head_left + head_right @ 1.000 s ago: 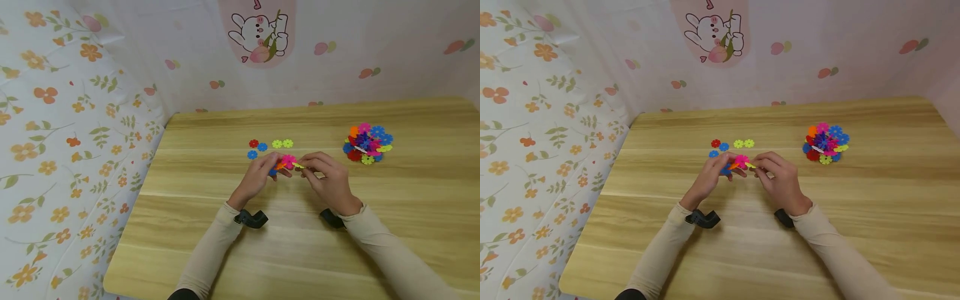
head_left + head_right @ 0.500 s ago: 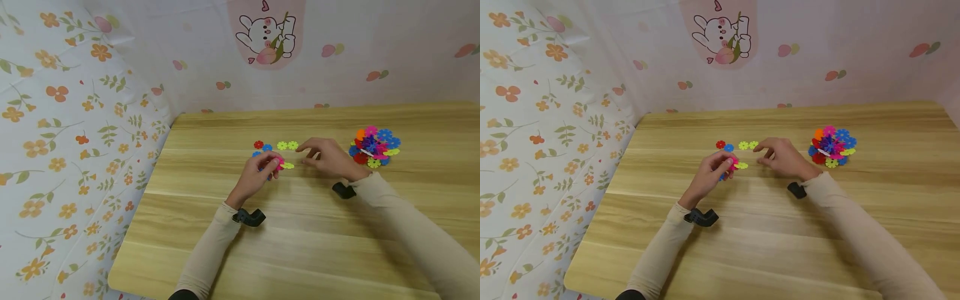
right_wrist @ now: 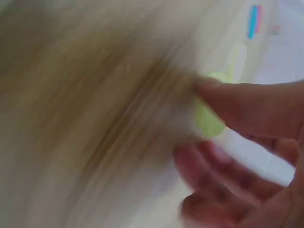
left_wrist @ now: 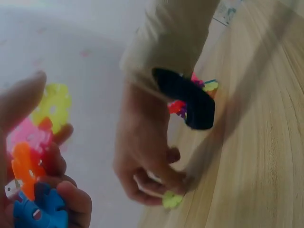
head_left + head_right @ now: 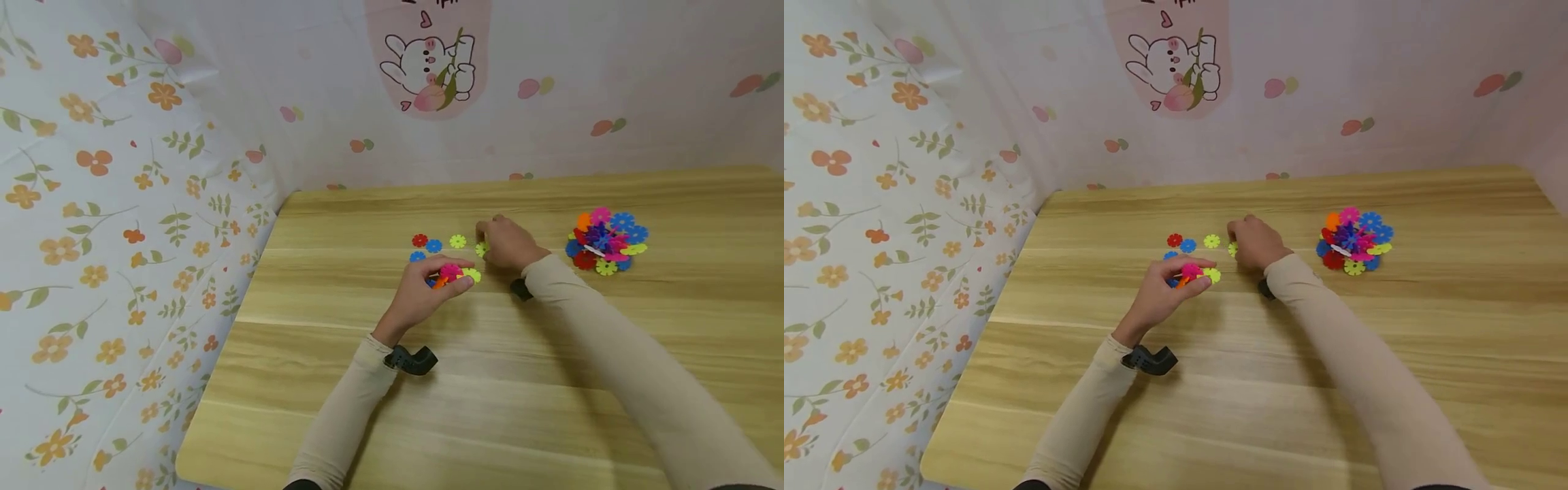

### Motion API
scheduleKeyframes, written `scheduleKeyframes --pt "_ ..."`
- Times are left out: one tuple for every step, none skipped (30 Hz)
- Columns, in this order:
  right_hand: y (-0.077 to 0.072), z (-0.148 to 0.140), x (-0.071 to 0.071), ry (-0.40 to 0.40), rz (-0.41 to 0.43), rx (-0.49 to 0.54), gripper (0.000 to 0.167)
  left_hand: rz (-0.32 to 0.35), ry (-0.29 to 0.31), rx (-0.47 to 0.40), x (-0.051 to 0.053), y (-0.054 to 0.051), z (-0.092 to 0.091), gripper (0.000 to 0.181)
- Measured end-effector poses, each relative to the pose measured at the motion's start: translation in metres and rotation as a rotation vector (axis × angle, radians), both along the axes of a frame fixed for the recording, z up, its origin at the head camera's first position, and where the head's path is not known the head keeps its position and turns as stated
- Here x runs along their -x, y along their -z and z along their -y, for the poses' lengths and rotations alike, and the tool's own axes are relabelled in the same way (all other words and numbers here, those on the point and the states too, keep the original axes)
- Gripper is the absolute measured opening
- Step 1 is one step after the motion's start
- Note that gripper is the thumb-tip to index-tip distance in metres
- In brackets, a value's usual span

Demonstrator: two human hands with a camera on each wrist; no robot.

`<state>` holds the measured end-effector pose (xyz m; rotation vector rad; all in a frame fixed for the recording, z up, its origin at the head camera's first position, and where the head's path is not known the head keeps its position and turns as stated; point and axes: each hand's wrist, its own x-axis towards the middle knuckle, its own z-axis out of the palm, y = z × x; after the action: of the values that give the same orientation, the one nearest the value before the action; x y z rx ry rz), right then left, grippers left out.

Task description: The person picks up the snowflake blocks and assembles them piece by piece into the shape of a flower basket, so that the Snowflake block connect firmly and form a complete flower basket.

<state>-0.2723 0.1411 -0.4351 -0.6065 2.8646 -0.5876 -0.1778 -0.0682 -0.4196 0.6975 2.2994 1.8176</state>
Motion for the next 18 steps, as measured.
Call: scheduleKeyframes --pt "-0.002 -0.004 -0.004 -0.005 0.013 0.043 0.018 -0.018 0.004 -0.003 0.0 0.0 0.0 0.027" --pt "-0.002 -0.009 -0.008 -0.011 0.017 0.094 0.016 -0.04 0.009 -0.001 0.0 0.001 0.001 0.027" --pt "-0.004 -0.013 -0.015 -0.011 0.025 0.158 0.014 -0.067 0.014 0.001 0.0 0.002 0.001 0.027" --pt "-0.004 -0.018 -0.023 -0.008 0.034 0.232 0.012 -0.093 0.021 0.001 -0.001 0.003 0.001 0.027" --pt "-0.005 -0.022 -0.033 -0.001 0.046 0.308 0.01 -0.118 0.029 0.003 -0.002 0.004 0.0 0.027" --pt "-0.007 -0.025 -0.045 0.008 0.056 0.382 0.01 -0.142 0.036 0.005 -0.002 0.004 0.0 0.027" --pt "-0.009 -0.028 -0.057 0.013 0.066 0.46 0.01 -0.163 0.045 0.004 -0.002 0.005 -0.001 0.028" --pt "-0.012 -0.03 -0.069 0.015 0.068 0.536 0.01 -0.181 0.053 0.004 -0.002 0.005 -0.002 0.028" --pt "-0.015 -0.032 -0.082 0.018 0.066 0.613 0.01 -0.194 0.059 0.001 -0.002 0.005 -0.003 0.028" --pt "-0.017 -0.033 -0.093 0.016 0.049 0.675 0.011 -0.201 0.064 -0.001 -0.002 0.005 -0.004 0.029" --pt "-0.019 -0.034 -0.104 0.01 0.022 0.729 0.012 -0.205 0.07 -0.003 -0.003 0.005 -0.005 0.029" --pt "-0.022 -0.033 -0.113 0.004 -0.01 0.775 0.013 -0.205 0.075 -0.006 -0.003 0.005 -0.007 0.029" --pt "-0.024 -0.032 -0.12 -0.003 -0.047 0.81 0.014 -0.206 0.079 -0.007 -0.003 0.005 -0.008 0.03" --pt "-0.025 -0.031 -0.126 -0.006 -0.094 0.827 0.015 -0.204 0.084 -0.01 -0.003 0.005 -0.009 0.03" --pt "-0.027 -0.028 -0.13 -0.002 -0.134 0.838 0.016 -0.2 0.085 -0.011 -0.004 0.005 -0.01 0.031" --pt "-0.027 -0.026 -0.133 0.006 -0.173 0.842 0.017 -0.198 0.086 -0.01 -0.004 0.006 -0.011 0.031" --pt "-0.027 -0.024 -0.135 0.01 -0.206 0.847 0.017 -0.199 0.087 -0.007 -0.005 0.005 -0.012 0.031" --pt "-0.027 -0.022 -0.136 0.016 -0.233 0.849 0.017 -0.208 0.083 0.001 -0.006 0.006 -0.013 0.031"
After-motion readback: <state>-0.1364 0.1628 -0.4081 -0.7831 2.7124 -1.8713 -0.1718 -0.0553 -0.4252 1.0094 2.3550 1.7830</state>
